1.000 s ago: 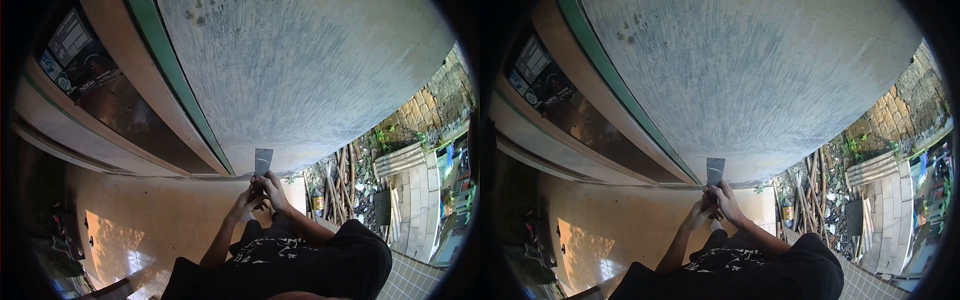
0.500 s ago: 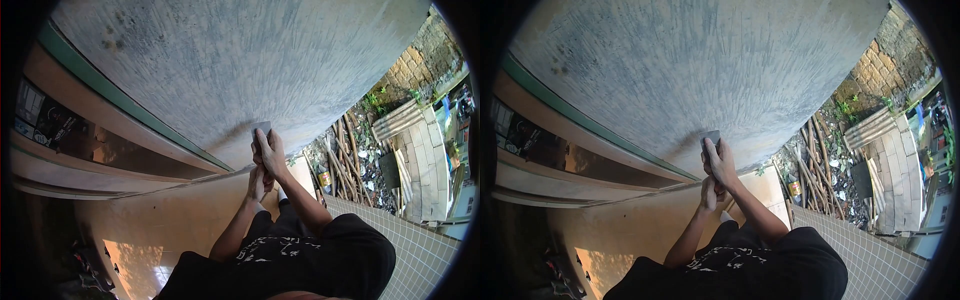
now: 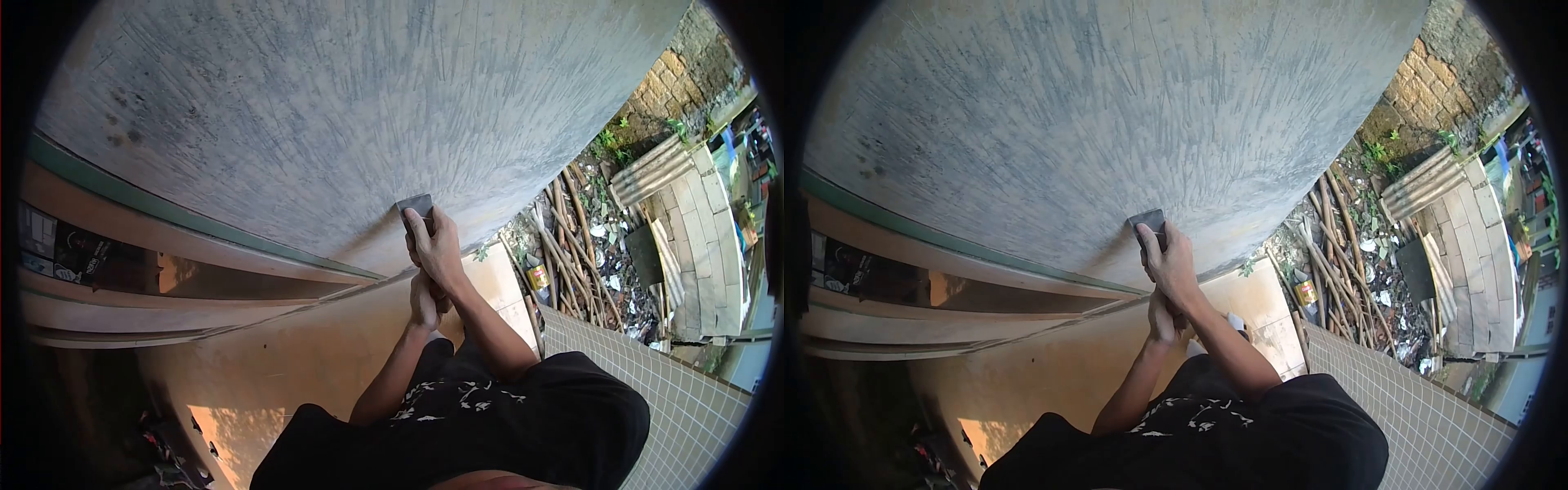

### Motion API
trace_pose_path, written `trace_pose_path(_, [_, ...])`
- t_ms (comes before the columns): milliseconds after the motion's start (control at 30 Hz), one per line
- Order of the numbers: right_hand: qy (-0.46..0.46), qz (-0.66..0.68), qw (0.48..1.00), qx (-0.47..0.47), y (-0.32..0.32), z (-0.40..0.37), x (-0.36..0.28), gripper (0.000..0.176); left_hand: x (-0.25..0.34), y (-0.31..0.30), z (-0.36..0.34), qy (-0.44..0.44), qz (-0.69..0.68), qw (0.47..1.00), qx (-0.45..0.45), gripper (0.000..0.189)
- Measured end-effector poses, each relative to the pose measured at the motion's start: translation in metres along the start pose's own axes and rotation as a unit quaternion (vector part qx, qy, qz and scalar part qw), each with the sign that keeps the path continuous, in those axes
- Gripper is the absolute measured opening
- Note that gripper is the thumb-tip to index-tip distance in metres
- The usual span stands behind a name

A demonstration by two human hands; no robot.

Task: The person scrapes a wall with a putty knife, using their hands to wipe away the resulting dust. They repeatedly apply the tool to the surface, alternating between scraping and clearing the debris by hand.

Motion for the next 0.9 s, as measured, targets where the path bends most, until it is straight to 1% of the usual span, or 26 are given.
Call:
trace_pose_path(67, [-0.013,-0.005,1.0,0.006,-0.001,0.0,-0.006,0.024,-0.008,-0.001,0.002,-0.041,-0.009,0.999,-0.019,0.037])
trace_pose_path(133, [0.021,0.001,1.0,-0.006,-0.001,-0.003,-0.009,0.024,-0.006,0.002,-0.002,-0.036,-0.003,0.999,-0.015,0.036])
trace_pose_path(200, [0.022,-0.006,1.0,0.001,-0.003,-0.004,-0.004,0.026,-0.007,-0.002,-0.004,-0.036,0.007,0.999,-0.012,0.035])
trace_pose_path(267, [0.017,-0.012,1.0,0.008,-0.004,0.0,0.0,0.027,0.003,-0.004,0.004,0.023,0.047,0.997,-0.05,0.031])
trace_pose_path(333, [0.013,0.015,1.0,0.018,-0.002,-0.002,0.0,0.027,-0.001,-0.01,0.005,0.019,0.062,0.996,-0.058,0.03])
trace_pose_path(367, [0.032,0.03,0.999,0.014,-0.002,-0.002,0.001,0.027,0.0,-0.01,0.009,0.018,0.081,0.994,-0.07,0.029])
trace_pose_path(400, [0.033,0.02,0.999,0.009,-0.002,-0.002,-0.002,0.026,0.007,-0.005,0.009,0.023,0.087,0.993,-0.07,0.029])
trace_pose_path(467, [0.036,0.015,0.999,0.007,-0.002,-0.002,0.001,0.024,0.002,-0.005,0.005,-0.005,0.078,0.997,-0.008,0.046])
trace_pose_path(500, [0.039,0.014,0.999,0.009,-0.002,-0.003,0.007,0.024,0.009,-0.002,0.005,0.048,0.127,0.99,-0.024,0.048])
trace_pose_path(567, [-0.011,-0.012,0.999,0.03,-0.004,0.0,0.007,0.024,0.004,-0.008,0.011,0.06,0.139,0.988,-0.036,0.049])
trace_pose_path(633, [-0.015,-0.001,1.0,0.024,-0.003,0.003,0.01,0.023,0.007,-0.007,0.011,0.07,0.154,0.985,-0.043,0.051])
trace_pose_path(700, [-0.021,0.012,1.0,0.016,0.0,0.003,0.004,0.022,-0.001,-0.012,0.013,0.007,0.122,0.992,-0.019,0.053])
trace_pose_path(733, [-0.016,0.021,1.0,0.016,0.0,0.003,-0.003,0.022,0.002,-0.013,0.016,0.007,0.124,0.992,-0.019,0.053])
trace_pose_path(800, [-0.004,0.027,0.999,0.017,-0.002,0.0,0.001,0.021,0.007,-0.009,0.015,0.052,0.166,0.983,-0.062,0.054])
trace_pose_path(833, [-0.006,0.002,1.0,0.025,-0.004,0.0,0.006,0.022,0.002,-0.006,0.016,0.053,0.163,0.983,-0.063,0.054])
trace_pose_path(900, [-0.01,-0.018,0.999,0.036,-0.006,0.0,0.008,0.023,-0.002,-0.012,0.012,0.045,0.136,0.989,0.021,0.054])
Point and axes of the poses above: each hand's wrist, its own z-axis towards the middle knuckle, its own y-axis out of the palm, x = y × z, the point moved 9 cm from there along z, towards the middle knuckle, and after that the axes turned 6 degrees about -z, right-handed, at the moved point
